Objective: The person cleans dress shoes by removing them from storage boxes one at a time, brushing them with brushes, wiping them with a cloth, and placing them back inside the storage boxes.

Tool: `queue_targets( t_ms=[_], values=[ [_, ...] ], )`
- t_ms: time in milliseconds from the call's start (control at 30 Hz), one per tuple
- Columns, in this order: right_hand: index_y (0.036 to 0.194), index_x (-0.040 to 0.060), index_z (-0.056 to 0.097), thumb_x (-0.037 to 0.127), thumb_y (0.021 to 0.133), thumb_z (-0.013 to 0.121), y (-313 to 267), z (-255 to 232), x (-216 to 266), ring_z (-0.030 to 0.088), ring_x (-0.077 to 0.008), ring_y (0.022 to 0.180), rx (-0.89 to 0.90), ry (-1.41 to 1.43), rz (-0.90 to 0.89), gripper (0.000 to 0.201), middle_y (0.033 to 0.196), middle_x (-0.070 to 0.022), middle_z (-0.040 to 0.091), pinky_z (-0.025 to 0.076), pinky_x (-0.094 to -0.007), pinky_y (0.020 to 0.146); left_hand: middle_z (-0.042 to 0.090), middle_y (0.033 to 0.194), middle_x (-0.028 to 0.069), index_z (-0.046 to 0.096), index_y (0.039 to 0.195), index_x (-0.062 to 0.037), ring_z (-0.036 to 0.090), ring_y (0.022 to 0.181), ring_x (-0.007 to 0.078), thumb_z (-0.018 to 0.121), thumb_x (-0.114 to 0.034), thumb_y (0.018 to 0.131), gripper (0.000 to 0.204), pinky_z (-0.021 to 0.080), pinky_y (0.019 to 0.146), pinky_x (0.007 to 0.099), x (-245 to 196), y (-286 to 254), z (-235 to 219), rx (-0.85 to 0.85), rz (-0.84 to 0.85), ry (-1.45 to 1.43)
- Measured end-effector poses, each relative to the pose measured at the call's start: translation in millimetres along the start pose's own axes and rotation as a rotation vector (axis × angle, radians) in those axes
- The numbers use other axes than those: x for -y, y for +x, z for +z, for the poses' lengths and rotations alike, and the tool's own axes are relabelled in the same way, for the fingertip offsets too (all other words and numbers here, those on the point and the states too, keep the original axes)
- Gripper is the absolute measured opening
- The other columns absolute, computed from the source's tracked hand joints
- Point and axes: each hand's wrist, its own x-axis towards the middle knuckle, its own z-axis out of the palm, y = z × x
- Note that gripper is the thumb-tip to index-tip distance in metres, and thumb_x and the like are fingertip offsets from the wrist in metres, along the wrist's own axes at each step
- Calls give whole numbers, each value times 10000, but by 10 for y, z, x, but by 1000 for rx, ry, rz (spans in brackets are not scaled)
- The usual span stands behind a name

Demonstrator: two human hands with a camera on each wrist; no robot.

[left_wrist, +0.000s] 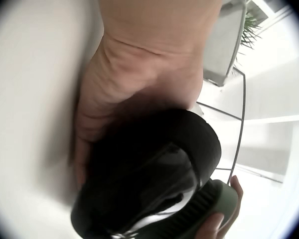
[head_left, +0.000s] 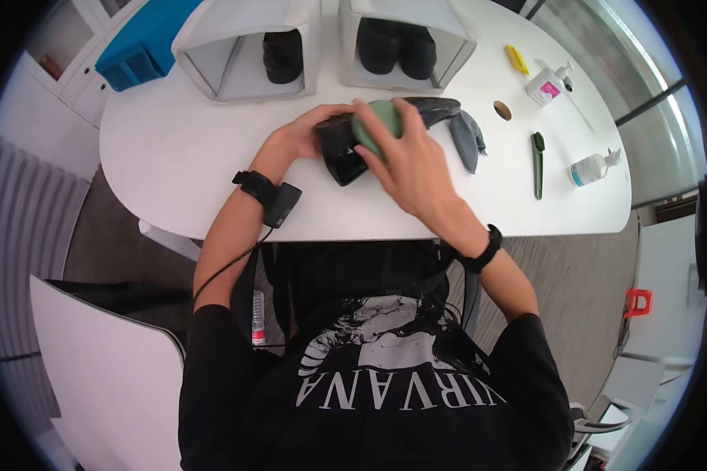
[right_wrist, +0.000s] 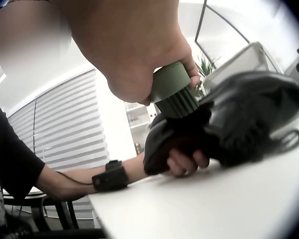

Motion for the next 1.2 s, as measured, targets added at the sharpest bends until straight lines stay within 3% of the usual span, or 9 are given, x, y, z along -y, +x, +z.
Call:
queue_targets(
  t_ms=[100,367,633,800,900,933,1067,1133,1200],
  values=[
    [1530,228,499,277,974,714,-25,80,-15,642,-425,1057,-8,7,4,598,1306,-294,514,593,-439,818,764,1025,41,715,1137,-101,752,881,170,718,-476,954,416,633,794,343,9,-33,36,-177,23,59],
    [1526,212,478,282,1002,684,-84,109,-667,664,-462,1034,-77,-117,93,568,1311,-302,513,600,-461,797,761,1161,87,700,1253,-69,767,938,201,587,-404,1051,408,652,821,374,-53,60,-17,-154,-37,-13],
    [1547,112,405,341,1094,534,5,173,-1408,662,-545,989,-58,84,614,524,1252,-356,513,589,-541,795,736,1264,33,705,1321,-131,724,1092,196,667,-471,992,475,584,975,400,14,225,-325,-29,-67,-141],
    [1526,132,439,276,1026,645,-41,137,-547,652,-523,990,-62,44,287,560,1268,-348,491,595,-512,790,747,1216,52,710,1291,-111,732,1056,200,638,-394,1021,398,601,948,409,-19,-2,34,183,0,-28],
    [1504,145,466,259,993,686,-49,186,-118,631,-472,1048,-43,54,141,568,1274,-313,489,594,-475,817,753,1166,58,701,1273,-97,740,1021,200,613,-371,1035,374,618,908,400,94,146,-387,36,103,-121],
    [1491,151,479,256,981,698,-66,189,-65,616,-443,1083,-58,22,19,564,1274,-292,490,592,-457,834,751,1134,54,688,1274,-92,744,996,198,598,-359,1042,365,628,893,390,60,106,-317,-38,56,-143],
    [1499,161,465,280,990,691,-48,176,-199,614,-439,1092,-59,32,22,569,1261,-269,496,591,-456,846,750,1180,75,664,1314,-72,745,1028,199,581,-372,1049,409,629,914,396,65,167,-458,55,55,-86],
    [1511,162,448,300,1012,664,25,144,-475,627,-464,1068,-30,55,151,561,1265,-288,500,592,-475,840,680,1259,278,568,1387,47,708,1091,426,405,-416,1104,567,614,932,509,77,219,-400,42,27,-108],
    [1524,163,432,320,1035,638,84,143,-705,640,-489,1044,0,78,272,554,1269,-307,505,593,-495,834,658,1262,325,547,1400,72,691,1100,469,395,-421,1102,596,602,947,536,46,157,-245,41,12,-128]
  ],
)
